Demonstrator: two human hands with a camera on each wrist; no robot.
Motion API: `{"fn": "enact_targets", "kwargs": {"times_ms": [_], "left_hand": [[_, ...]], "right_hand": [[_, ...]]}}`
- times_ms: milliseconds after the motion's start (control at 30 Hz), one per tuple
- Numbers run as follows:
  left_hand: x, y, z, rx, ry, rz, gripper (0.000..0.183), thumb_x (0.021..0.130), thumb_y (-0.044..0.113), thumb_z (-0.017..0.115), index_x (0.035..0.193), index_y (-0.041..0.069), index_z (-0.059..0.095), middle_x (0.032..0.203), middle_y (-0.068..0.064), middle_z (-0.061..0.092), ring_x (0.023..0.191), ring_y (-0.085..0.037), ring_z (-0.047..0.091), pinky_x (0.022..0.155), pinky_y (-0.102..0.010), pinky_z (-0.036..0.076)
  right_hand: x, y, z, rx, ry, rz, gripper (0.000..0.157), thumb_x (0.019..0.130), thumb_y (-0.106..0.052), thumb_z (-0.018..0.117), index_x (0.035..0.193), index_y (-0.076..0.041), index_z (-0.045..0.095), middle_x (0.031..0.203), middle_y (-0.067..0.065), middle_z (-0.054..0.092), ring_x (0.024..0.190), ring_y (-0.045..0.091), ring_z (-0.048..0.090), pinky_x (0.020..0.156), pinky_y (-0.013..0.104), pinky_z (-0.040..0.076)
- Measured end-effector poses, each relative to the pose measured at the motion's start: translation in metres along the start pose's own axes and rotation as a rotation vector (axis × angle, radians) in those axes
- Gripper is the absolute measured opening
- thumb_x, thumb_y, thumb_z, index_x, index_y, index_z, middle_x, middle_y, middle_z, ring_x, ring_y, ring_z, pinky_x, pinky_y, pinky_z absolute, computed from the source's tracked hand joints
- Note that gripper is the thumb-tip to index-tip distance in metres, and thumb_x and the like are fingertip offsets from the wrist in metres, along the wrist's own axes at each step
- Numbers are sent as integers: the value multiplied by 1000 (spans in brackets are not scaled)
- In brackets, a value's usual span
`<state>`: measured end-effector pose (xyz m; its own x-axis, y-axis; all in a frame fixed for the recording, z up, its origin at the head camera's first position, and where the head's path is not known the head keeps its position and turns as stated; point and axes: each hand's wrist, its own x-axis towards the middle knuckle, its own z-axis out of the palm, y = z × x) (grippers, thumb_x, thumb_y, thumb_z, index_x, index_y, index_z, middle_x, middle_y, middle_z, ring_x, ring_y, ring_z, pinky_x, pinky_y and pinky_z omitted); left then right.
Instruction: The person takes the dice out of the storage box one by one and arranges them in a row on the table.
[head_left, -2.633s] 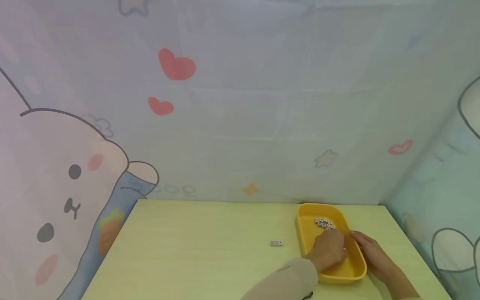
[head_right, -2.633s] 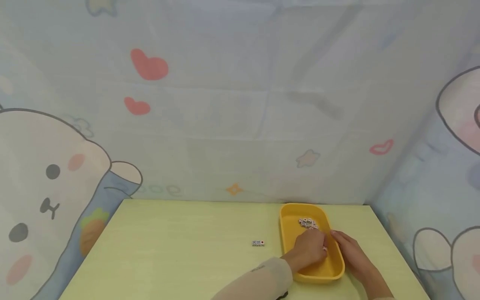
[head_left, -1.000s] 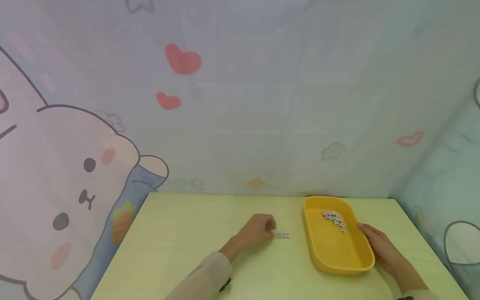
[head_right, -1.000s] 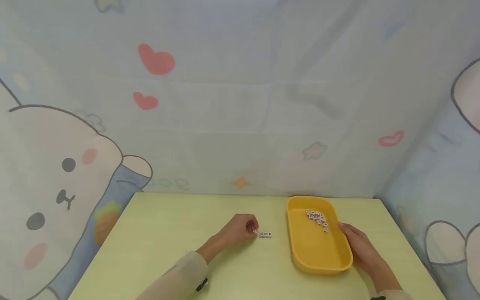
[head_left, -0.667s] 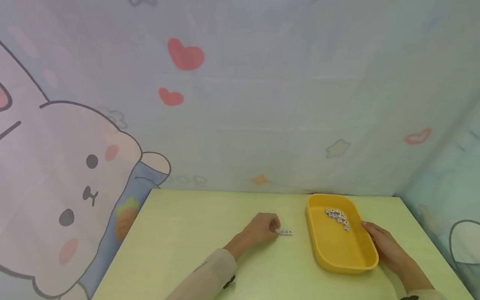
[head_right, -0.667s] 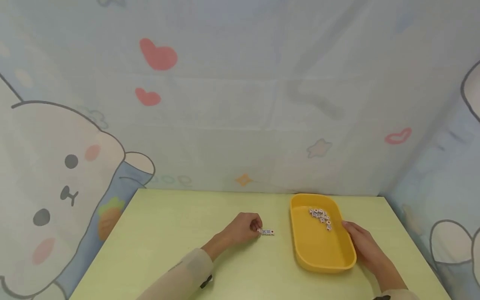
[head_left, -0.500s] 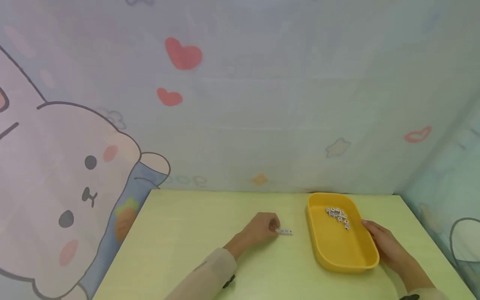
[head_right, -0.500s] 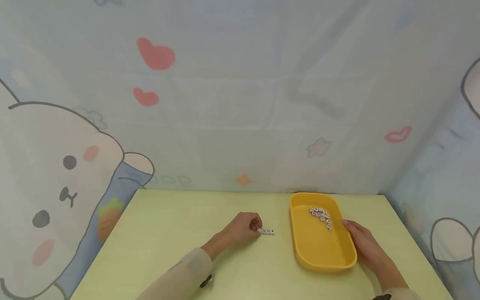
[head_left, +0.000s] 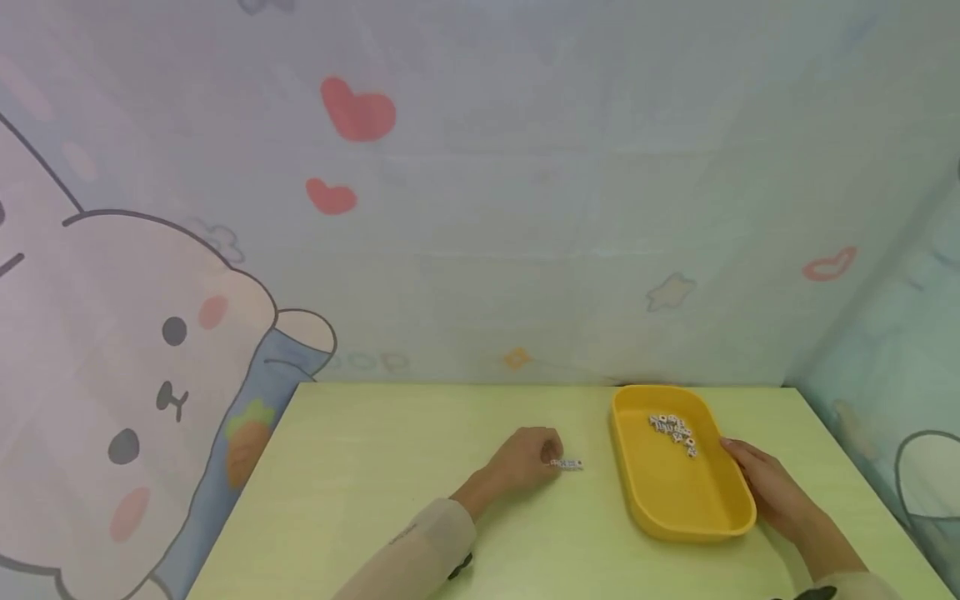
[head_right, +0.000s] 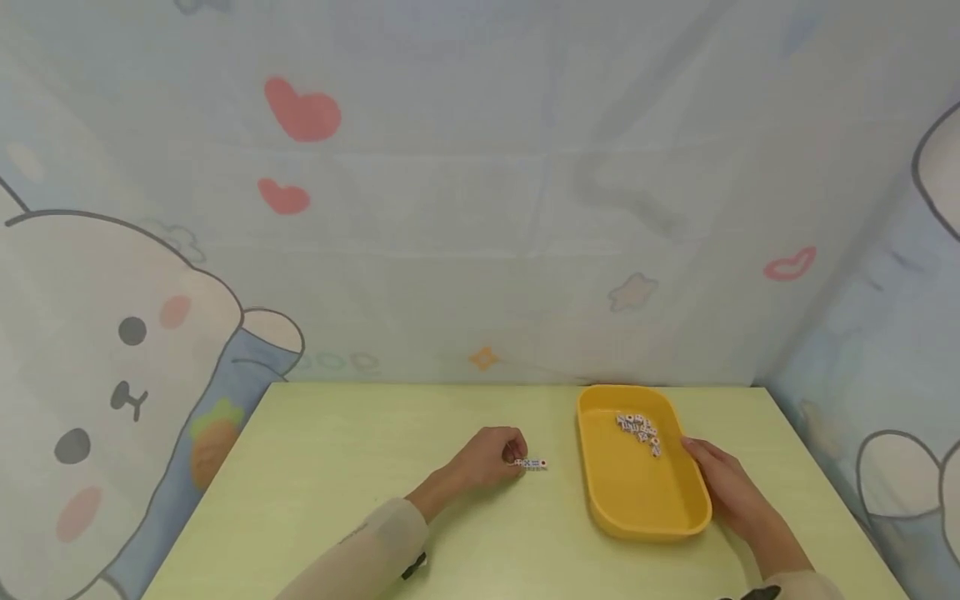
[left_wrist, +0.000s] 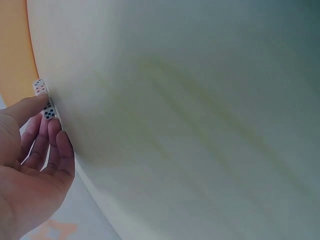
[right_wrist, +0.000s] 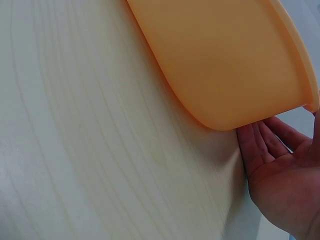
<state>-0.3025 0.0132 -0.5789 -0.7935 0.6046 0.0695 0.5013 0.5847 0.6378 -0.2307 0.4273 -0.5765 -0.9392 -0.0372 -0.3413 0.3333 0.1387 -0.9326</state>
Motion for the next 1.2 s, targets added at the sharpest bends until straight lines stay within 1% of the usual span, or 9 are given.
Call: {"fn": "enact_targets", "kwargs": {"times_ms": [167, 333, 500, 600, 800, 867, 1000, 1100, 1200], "left_hand": [[0, 0, 3, 29, -6, -2, 17, 93, 15, 83, 101, 18, 69, 94, 11, 64, 87, -1, 58, 82, -20, 52], [-2, 1, 4, 30, -9, 4, 16, 93, 14, 83, 101, 17, 69, 94, 10, 64, 86, -2, 57, 81, -20, 52], [-4, 0, 4, 32, -10, 10, 17, 92, 14, 84, 101, 16, 69, 94, 10, 65, 86, -1, 58, 81, -19, 53], [-4, 0, 2, 32, -1, 16, 18, 91, 13, 84, 101, 16, 70, 94, 9, 66, 86, -2, 59, 81, -20, 53], [-4, 1, 2, 2, -33, -9, 20, 92, 16, 85, 105, 14, 70, 99, 8, 67, 90, -3, 61, 84, -21, 54], [-6, 5, -1, 2, -36, -20, 22, 92, 18, 85, 108, 13, 70, 101, 7, 68, 93, -5, 62, 86, -22, 54], [-6, 19, -9, -33, -23, -31, 34, 94, 33, 84, 116, 10, 71, 109, 5, 70, 101, -11, 65, 90, -25, 55], [-1, 36, -20, -60, -1, 4, 45, 94, 43, 82, 120, 9, 70, 114, 3, 70, 107, -17, 65, 93, -27, 54], [5, 53, -29, -49, 24, 66, 44, 96, 44, 80, 122, 10, 69, 116, 0, 70, 109, -20, 65, 94, -25, 53]], "right_hand": [[0, 2, 1, 13, 9, 3, 81, 113, -54, 41, 162, 8, 22, 120, -4, 66, 103, 12, 67, 89, 37, 60], [0, 5, 1, -3, 14, 2, 83, 113, -54, 40, 162, 10, 21, 123, -2, 65, 103, 11, 66, 89, 36, 60], [1, 5, 5, -5, 31, 21, 82, 112, -55, 42, 161, 8, 24, 122, -1, 66, 102, 13, 67, 88, 37, 60], [2, 4, 7, -2, 27, 12, 83, 112, -56, 43, 161, 8, 24, 123, 0, 66, 103, 13, 67, 89, 37, 60], [0, 6, 6, -6, 43, 27, 85, 112, -57, 42, 161, 10, 23, 123, 0, 66, 102, 12, 67, 88, 37, 60], [-1, 8, 8, 5, 47, 36, 85, 111, -57, 43, 161, 9, 22, 122, 1, 66, 102, 13, 67, 89, 37, 60], [-2, 12, 8, 13, 50, 40, 85, 112, -57, 42, 161, 10, 22, 122, 0, 67, 102, 14, 67, 88, 37, 61], [-2, 9, 6, 6, 42, 17, 84, 112, -56, 41, 161, 9, 22, 124, 2, 66, 103, 14, 67, 89, 38, 60], [-2, 3, 4, 2, 32, -7, 84, 112, -56, 42, 161, 9, 23, 124, 1, 65, 104, 13, 67, 89, 37, 60]]}}
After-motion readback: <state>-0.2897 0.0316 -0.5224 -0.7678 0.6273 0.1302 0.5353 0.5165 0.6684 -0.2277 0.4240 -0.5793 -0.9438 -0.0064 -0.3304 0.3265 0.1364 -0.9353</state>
